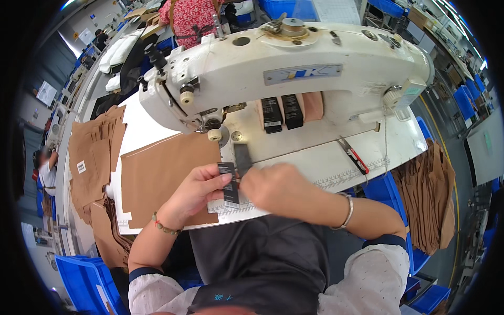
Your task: Sewing pieces of brown leather or fabric together using an industrial sewing machine.
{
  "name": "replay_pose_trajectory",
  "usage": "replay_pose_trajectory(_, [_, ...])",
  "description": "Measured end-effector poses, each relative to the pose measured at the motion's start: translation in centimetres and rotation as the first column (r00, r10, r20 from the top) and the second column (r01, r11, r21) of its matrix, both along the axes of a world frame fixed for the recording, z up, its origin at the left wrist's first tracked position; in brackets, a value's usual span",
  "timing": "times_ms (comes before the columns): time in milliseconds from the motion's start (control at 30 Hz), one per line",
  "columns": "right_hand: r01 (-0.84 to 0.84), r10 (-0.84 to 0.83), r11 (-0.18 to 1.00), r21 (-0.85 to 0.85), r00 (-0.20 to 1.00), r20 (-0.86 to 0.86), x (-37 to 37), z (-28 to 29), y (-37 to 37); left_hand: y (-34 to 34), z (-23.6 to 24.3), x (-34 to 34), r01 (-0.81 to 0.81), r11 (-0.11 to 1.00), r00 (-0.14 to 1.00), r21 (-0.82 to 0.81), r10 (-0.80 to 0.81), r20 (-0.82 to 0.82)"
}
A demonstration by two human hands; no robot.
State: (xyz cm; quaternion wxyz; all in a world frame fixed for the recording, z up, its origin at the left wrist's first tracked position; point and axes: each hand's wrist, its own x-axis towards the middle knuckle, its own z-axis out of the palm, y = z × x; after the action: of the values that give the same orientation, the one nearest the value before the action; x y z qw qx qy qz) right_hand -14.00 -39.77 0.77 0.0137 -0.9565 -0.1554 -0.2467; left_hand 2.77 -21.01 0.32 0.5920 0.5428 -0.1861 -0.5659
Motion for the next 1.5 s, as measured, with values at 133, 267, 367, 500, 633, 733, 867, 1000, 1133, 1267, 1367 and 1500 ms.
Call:
replay_pose_trajectory(133, [-0.157,0.154,0.98,0.125,0.987,0.033,2.2,0.0,2.5,-0.2,-0.3,1.3,0.045,0.998,0.949,0.05,-0.059,0.309])
replay_pose_trajectory(267, [0.05,0.009,0.923,0.381,0.988,-0.153,5.4,0.8,-0.8,0.5,0.9,3.2,0.0,0.998,0.421,0.063,-0.058,0.905])
replay_pose_trajectory(367, [0.042,0.069,0.816,0.576,0.983,-0.169,8.3,0.6,-2.0,0.2,1.4,3.9,0.056,0.995,0.138,0.079,-0.086,0.987])
replay_pose_trajectory(500, [0.158,0.158,0.695,0.701,0.918,-0.364,10.4,-1.0,-1.6,0.2,1.8,4.6,-0.041,0.979,-0.157,0.2,-0.204,0.966])
replay_pose_trajectory(633, [0.268,0.08,0.645,0.716,0.908,-0.411,9.7,-1.8,-2.3,1.3,2.3,6.3,-0.048,0.982,0.049,0.184,-0.182,0.982])
replay_pose_trajectory(733, [0.29,0.034,0.716,0.635,0.894,-0.447,9.6,-1.5,-3.0,0.9,1.9,6.7,-0.024,0.991,0.143,0.129,-0.124,0.982])
replay_pose_trajectory(867, [0.32,0.052,0.669,0.671,0.88,-0.471,9.4,-1.2,-2.8,0.4,1.1,5.9,-0.009,0.997,0.217,0.076,-0.073,0.973])
replay_pose_trajectory(1000, [0.325,0.069,0.624,0.711,0.883,-0.464,9.3,-1.6,-2.7,0.5,1.0,5.9,-0.051,0.997,0.176,0.051,-0.042,0.984])
replay_pose_trajectory(1133, [0.327,0.077,0.626,0.708,0.878,-0.473,9.3,-1.9,-2.7,0.5,1.0,5.9,-0.039,0.999,0.181,0.017,-0.01,0.984])
replay_pose_trajectory(1267, [0.325,0.117,0.583,0.745,0.874,-0.472,9.3,-1.6,-2.4,0.3,0.8,5.5,-0.051,0.999,0.253,-0.009,0.022,0.967])
replay_pose_trajectory(1367, [0.333,0.126,0.581,0.742,0.865,-0.486,9.3,-1.4,-2.4,0.3,0.8,5.6,-0.028,0.999,0.202,-0.023,0.029,0.979])
replay_pose_trajectory(1500, [0.337,0.149,0.549,0.765,0.861,-0.486,9.4,-1.5,-2.5,0.3,0.8,5.6,-0.04,0.999,0.21,-0.007,0.016,0.977])
